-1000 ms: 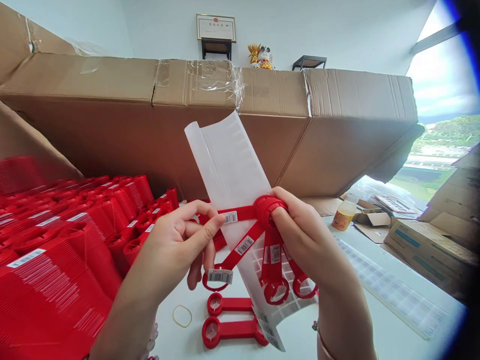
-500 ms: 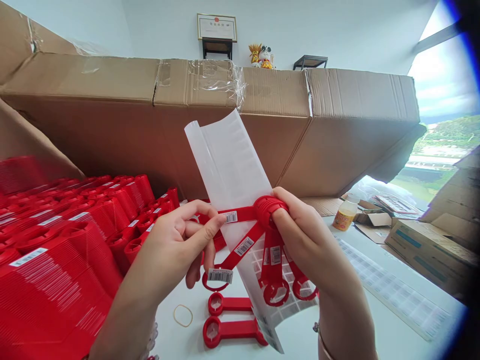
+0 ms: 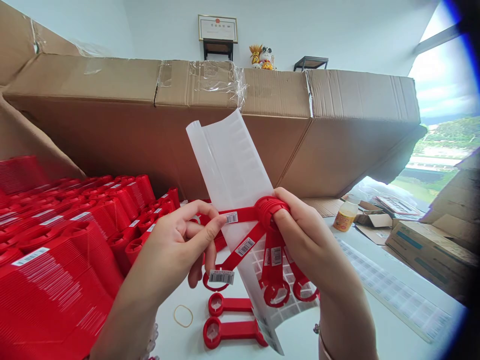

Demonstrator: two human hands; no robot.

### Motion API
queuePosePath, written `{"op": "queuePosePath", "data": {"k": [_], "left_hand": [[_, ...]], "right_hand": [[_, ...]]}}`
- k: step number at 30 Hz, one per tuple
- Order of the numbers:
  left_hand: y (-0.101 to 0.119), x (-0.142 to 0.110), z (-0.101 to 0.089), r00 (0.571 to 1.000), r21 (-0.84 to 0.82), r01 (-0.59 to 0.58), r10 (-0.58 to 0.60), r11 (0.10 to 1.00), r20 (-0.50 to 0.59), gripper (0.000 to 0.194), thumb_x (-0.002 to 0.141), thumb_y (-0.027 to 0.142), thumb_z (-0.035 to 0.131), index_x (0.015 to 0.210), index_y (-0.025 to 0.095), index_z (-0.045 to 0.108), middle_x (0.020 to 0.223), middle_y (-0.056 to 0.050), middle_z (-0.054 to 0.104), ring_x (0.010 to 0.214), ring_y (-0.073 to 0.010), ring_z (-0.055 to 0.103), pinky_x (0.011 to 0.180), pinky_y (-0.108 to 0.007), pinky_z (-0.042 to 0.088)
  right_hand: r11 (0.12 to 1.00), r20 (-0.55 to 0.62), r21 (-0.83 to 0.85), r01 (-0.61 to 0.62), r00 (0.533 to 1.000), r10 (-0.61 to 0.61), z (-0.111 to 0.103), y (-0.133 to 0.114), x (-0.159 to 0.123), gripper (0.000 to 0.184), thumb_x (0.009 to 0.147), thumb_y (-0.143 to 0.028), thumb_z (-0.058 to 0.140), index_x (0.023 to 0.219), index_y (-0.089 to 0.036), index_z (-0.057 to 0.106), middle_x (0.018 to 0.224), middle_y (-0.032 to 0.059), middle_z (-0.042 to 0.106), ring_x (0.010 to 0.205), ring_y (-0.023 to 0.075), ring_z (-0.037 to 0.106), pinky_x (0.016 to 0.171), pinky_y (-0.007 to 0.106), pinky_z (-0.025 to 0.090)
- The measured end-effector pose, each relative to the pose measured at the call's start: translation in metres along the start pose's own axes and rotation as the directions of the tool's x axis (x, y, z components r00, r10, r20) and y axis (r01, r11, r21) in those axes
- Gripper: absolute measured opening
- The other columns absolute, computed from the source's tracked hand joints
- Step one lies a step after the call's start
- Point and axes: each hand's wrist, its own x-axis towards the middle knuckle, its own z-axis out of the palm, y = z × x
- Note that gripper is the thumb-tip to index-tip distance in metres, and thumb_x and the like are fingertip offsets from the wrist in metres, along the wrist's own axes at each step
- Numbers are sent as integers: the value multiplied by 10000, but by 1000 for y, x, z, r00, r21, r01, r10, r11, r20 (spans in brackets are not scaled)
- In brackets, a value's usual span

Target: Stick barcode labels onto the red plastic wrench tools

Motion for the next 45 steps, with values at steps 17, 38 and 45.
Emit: {"op": "queuePosePath", "data": {"k": [17, 38, 45], "left_hand": [[5, -6, 8, 998, 8, -7, 8, 1000, -60, 216, 973, 396, 622, 834, 236, 587, 393, 66, 569, 301, -77, 419, 331, -127, 268], [-15, 9, 13, 548, 196, -518, 499, 833, -671, 264, 960, 312, 649, 947, 283, 387, 908, 20, 602, 578, -119, 565, 540, -274, 484], [-41, 35, 24, 415, 621, -458, 771, 636, -483, 759, 747, 468, 874, 1199, 264, 300, 1389, -162, 351, 1326, -344, 472, 1060, -528, 476]], "right_hand": [[1000, -1, 9, 14, 1000, -14, -1, -1, -1, 246, 1061, -302, 401, 826, -247, 450, 715, -37, 494, 597, 132, 432, 505, 261, 366], [1000, -59, 15, 5, 998, -5, 11, 27, 20, 281, 1073, -324, 382, 816, -241, 458, 699, -42, 499, 600, 130, 407, 500, 280, 313], [998, -62, 59, 24, 998, -20, 19, 22, 14, 274, 1074, -317, 381, 817, -245, 443, 723, -42, 506, 626, 134, 418, 522, 276, 352]]}}
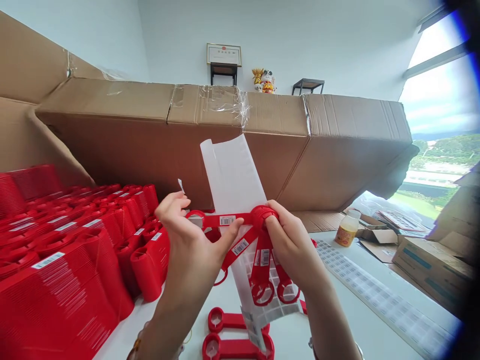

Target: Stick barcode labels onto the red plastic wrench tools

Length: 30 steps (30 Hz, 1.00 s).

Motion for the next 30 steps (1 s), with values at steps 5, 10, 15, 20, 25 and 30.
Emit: {"op": "queuePosePath", "data": {"k": [5, 10, 15, 20, 25, 30], "left_hand": [[-6, -2, 1, 962, -72, 260, -252, 963, 107, 781, 734, 588, 864, 1198, 279, 317, 1191, -71, 415, 1053, -263, 558, 873, -456, 539], [-3, 2, -7, 944, -260, 315, -272, 913, 188, 526, 887, 362, 772, 1173, 307, 334, 1037, 17, 392, 799, -137, 506, 700, -289, 502], [7, 10, -15, 926, -422, 377, -343, 825, 156, 389, 900, 233, 723, 1088, 289, 387, 1120, 10, 447, 866, -105, 570, 810, -250, 546], [18, 19, -34, 747, -494, 650, -605, 577, 276, 283, 916, 370, 743, 1044, 294, 502, 952, 37, 587, 794, -117, 630, 686, -198, 579], [20, 23, -45, 702, -519, 698, -614, 493, 361, 321, 855, 243, 792, 1042, 299, 537, 934, 52, 625, 737, -97, 658, 666, -183, 597], [12, 25, -47, 775, -547, 632, -468, 549, 425, 481, 755, 180, 852, 1030, 287, 472, 970, 48, 604, 735, -98, 654, 610, -180, 574]], "right_hand": [[998, 24, 64, -15, 1000, 14, 1, -8, -8, 250, 1080, -329, 369, 866, -253, 475, 760, -43, 536, 643, 135, 448, 535, 270, 390], [998, -1, 57, 3, 1000, -3, -5, -10, -7, 263, 1062, -313, 391, 809, -248, 418, 726, -44, 485, 679, 138, 479, 559, 269, 398], [999, -1, 51, -19, 1000, 19, -10, -6, -3, 247, 1051, -309, 397, 817, -247, 444, 730, -46, 498, 650, 135, 457, 531, 267, 389], [997, 40, 52, -50, 998, 48, -18, 3, 2, 253, 1060, -332, 397, 846, -244, 500, 753, -40, 515, 647, 136, 427, 525, 270, 374], [996, 48, 68, -50, 998, 47, -26, 6, 5, 233, 1053, -304, 407, 844, -243, 490, 763, -39, 497, 659, 138, 405, 531, 269, 356], [993, 79, 83, -83, 994, 76, -33, 4, 7, 207, 1036, -288, 427, 844, -236, 482, 793, -31, 527, 680, 136, 434, 550, 260, 375]]}}
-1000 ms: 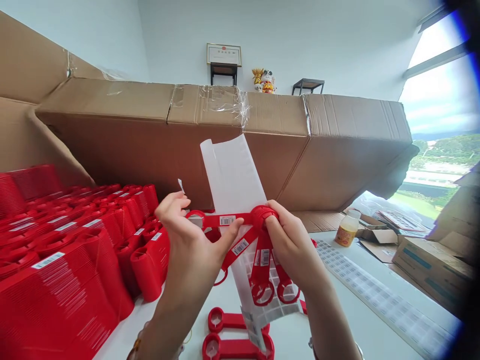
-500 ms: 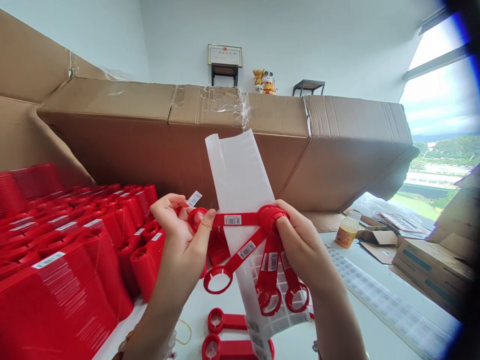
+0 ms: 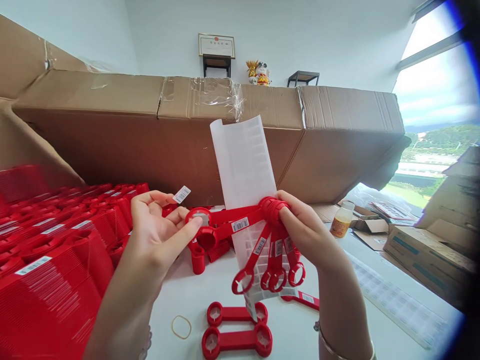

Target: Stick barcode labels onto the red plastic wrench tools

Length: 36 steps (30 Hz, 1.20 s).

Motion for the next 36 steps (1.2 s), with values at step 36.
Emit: {"op": "queuePosePath", "data": {"k": [36], "left_hand": [[16, -22, 24, 988, 462, 121, -150, 879, 27, 120, 813, 394, 791, 844, 280, 766, 508, 29, 579, 444, -123, 464, 392, -182, 313]], "right_hand": [[992, -27, -130, 1, 1000, -4, 17, -27, -19, 210, 1033, -265, 409, 846, -242, 503, 745, -20, 531, 628, 140, 449, 515, 280, 344]]}}
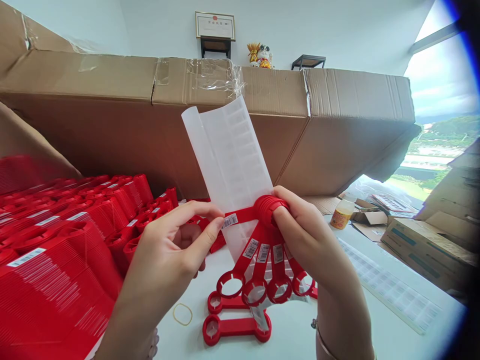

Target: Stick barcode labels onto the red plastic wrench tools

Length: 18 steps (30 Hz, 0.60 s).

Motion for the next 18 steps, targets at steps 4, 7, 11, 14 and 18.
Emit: {"op": "queuePosePath", "data": {"k": [4, 7, 11, 14, 18], "left_hand": [[-2, 2, 0, 1000, 0, -25, 25, 1000, -5, 109, 813, 380, 785, 839, 274, 778, 492, 31, 547, 431, -127, 450, 380, -195, 301], [-2, 2, 0, 1000, 0, -23, 23, 1000, 1, 112, 816, 382, 782, 840, 272, 781, 495, 26, 560, 440, -127, 453, 383, -190, 304], [-1, 3, 0, 1000, 0, 1, -1, 1000, 17, 108, 819, 382, 786, 843, 277, 778, 502, 25, 581, 455, -122, 458, 398, -177, 325], [-2, 4, -1, 1000, -4, 1, -1, 1000, 16, 121, 817, 388, 786, 851, 272, 779, 513, 21, 594, 453, -128, 474, 401, -187, 343], [-3, 5, -1, 1000, -2, 0, 0, 1000, 16, 127, 810, 385, 791, 846, 264, 779, 496, 26, 569, 444, -140, 495, 396, -203, 352]], "right_hand": [[1000, 6, 4, 15, 1000, -15, 1, 0, -1, 226, 1038, -276, 420, 823, -244, 483, 723, -28, 503, 609, 135, 432, 511, 281, 349], [1000, 9, 7, 27, 1000, -27, 2, 1, -1, 245, 1043, -285, 423, 804, -246, 460, 710, -36, 484, 599, 131, 419, 502, 278, 348], [999, 12, 14, 34, 999, -34, 2, 5, -1, 252, 1050, -297, 420, 806, -249, 460, 713, -39, 483, 602, 131, 419, 500, 274, 353], [999, 9, 10, 38, 999, -38, 2, 6, -1, 234, 1048, -303, 425, 830, -248, 487, 732, -32, 509, 608, 134, 430, 494, 275, 353], [1000, 15, 1, 25, 1000, -25, 2, 3, -2, 219, 1046, -297, 420, 853, -245, 509, 745, -22, 525, 614, 140, 438, 497, 280, 351]]}}
